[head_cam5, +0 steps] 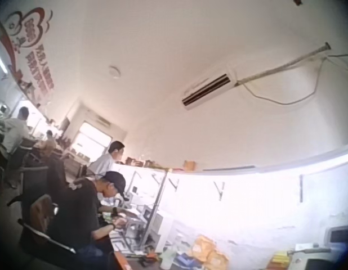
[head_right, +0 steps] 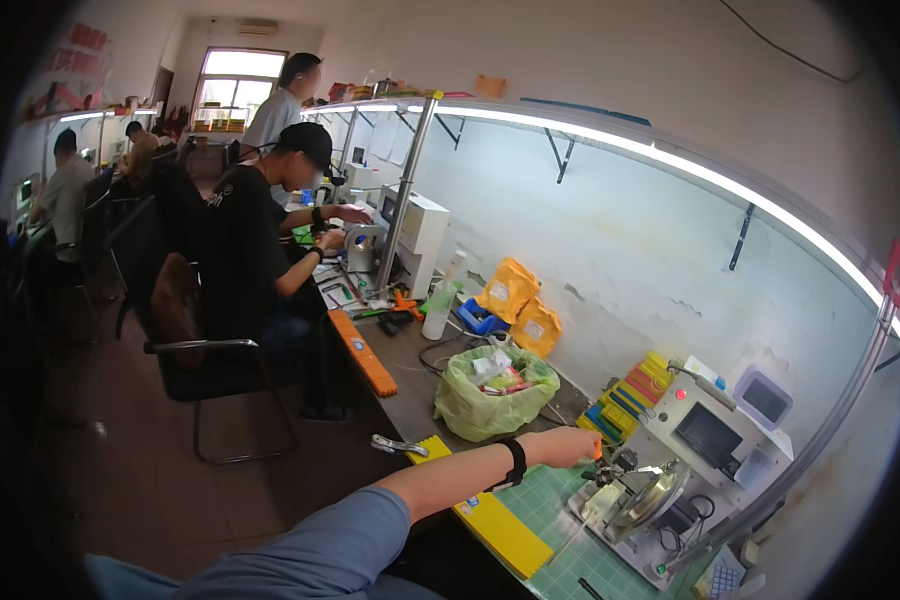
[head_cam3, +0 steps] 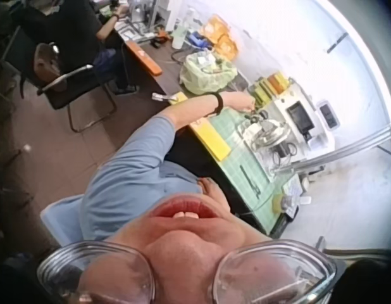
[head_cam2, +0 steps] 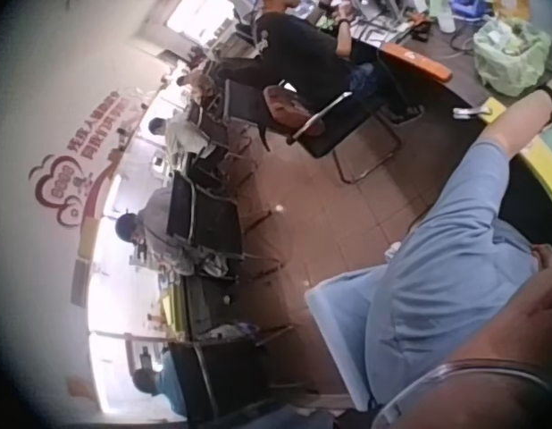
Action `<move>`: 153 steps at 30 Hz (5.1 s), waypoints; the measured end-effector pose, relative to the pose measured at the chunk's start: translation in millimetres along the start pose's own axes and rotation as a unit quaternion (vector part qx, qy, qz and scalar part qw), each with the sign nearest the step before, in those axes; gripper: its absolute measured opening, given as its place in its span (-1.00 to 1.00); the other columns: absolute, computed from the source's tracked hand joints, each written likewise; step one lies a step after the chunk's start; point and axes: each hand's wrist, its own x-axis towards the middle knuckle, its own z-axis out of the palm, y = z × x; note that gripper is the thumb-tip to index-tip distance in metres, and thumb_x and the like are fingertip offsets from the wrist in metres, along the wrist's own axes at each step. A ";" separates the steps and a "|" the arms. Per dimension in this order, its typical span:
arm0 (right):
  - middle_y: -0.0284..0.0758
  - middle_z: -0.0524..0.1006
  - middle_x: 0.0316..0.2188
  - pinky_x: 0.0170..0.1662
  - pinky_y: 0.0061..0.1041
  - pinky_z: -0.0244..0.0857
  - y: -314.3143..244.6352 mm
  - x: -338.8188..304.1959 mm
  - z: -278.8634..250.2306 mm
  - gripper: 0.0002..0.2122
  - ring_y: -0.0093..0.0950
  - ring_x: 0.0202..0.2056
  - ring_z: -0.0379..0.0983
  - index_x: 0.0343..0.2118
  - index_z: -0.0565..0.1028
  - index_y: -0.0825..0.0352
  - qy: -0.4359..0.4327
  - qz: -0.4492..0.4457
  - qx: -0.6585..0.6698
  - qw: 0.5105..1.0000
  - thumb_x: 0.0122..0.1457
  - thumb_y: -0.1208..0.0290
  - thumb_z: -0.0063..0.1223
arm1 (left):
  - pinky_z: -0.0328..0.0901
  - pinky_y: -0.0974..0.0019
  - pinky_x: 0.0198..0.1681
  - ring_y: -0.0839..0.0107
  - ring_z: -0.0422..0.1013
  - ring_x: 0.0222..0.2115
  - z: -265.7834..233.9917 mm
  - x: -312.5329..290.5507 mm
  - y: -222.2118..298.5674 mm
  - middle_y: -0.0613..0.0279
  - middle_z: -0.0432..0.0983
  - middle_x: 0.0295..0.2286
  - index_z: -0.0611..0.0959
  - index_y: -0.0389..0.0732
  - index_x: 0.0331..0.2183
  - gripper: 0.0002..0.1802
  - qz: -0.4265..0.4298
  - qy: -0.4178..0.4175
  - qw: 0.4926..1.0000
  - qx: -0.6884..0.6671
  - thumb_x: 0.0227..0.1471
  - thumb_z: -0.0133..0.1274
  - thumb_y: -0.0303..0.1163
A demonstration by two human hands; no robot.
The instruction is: Manually assembling small electronic components at a workstation.
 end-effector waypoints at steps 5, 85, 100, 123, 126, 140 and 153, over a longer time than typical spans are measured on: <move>0.03 0.49 -0.01 0.13 -0.24 0.28 -3.3 -2.5 -3.0 -0.60 -0.03 0.03 0.42 0.03 0.49 0.47 -0.022 0.026 0.060 0.998 0.38 0.20 -0.14 | 0.36 0.13 -0.03 0.02 0.46 -0.08 -3.5 -0.1 2.8 0.05 0.47 -0.13 0.65 -0.29 -0.17 -0.64 -0.009 -0.030 1.000 0.005 -0.11 0.08 -0.67; 0.01 0.48 -0.01 0.10 -0.23 0.29 2.4 0.4 3.4 -0.63 -0.02 0.03 0.42 0.02 0.48 0.46 -0.021 0.012 0.023 0.999 0.37 0.23 -0.11 | 0.40 0.00 -0.29 -0.11 0.52 -0.35 1.0 16.5 1.6 -0.17 0.57 -0.41 0.68 -0.36 -0.43 -0.84 0.007 -0.004 1.000 0.019 -0.09 0.01 -0.59; 0.03 0.49 0.00 0.12 -0.23 0.28 12.0 0.3 3.3 -0.63 -0.01 0.05 0.41 0.01 0.50 0.46 -0.028 -0.012 0.073 0.997 0.37 0.24 -0.11 | 0.42 0.01 -0.26 -0.06 0.54 -0.34 -6.1 18.9 9.2 -0.10 0.59 -0.43 0.69 -0.33 -0.45 -0.85 0.004 -0.014 0.999 0.041 -0.07 0.03 -0.55; -0.04 0.55 -0.12 0.02 -0.24 0.34 33.6 13.6 17.0 -0.69 -0.07 -0.06 0.48 -0.05 0.53 0.41 -0.019 -0.076 -0.053 0.995 0.33 0.28 -0.08 | 0.43 0.05 -0.21 -0.05 0.54 -0.25 -4.8 11.9 3.5 -0.08 0.58 -0.31 0.73 -0.29 -0.29 -0.73 0.016 -0.017 0.998 0.063 -0.11 0.08 -0.63; -0.01 0.54 -0.09 0.05 -0.22 0.33 2.7 12.5 2.4 -0.68 -0.04 -0.02 0.46 -0.05 0.54 0.40 -0.032 -0.036 -0.045 0.998 0.32 0.27 -0.06 | 0.43 0.05 -0.19 -0.05 0.53 -0.22 -8.5 7.1 -1.5 -0.07 0.57 -0.28 0.73 -0.30 -0.28 -0.73 -0.004 -0.051 0.995 0.089 -0.09 0.08 -0.63; -0.02 0.54 -0.08 0.00 -0.27 0.36 -53.3 32.9 -81.0 -0.68 -0.06 -0.07 0.49 0.03 0.51 0.41 -0.147 -0.179 -0.061 0.971 0.33 0.31 0.02 | 0.43 0.08 -0.13 -0.03 0.52 -0.16 -18.9 10.7 20.7 -0.08 0.57 -0.21 0.73 -0.29 -0.22 -0.68 -0.009 -0.059 0.995 0.077 -0.08 0.09 -0.64; 0.24 -0.25 0.40 0.17 0.27 0.22 -245.3 70.1 -201.4 0.02 0.25 0.08 0.40 0.45 -0.35 0.21 -0.140 -0.516 0.260 0.804 0.19 -0.38 -0.16 | 0.41 0.05 -0.20 -0.01 0.51 -0.25 -10.1 -1.0 8.3 -0.01 0.49 -0.29 0.68 -0.29 -0.38 -0.86 -0.024 -0.066 0.994 0.086 -0.08 0.10 -0.53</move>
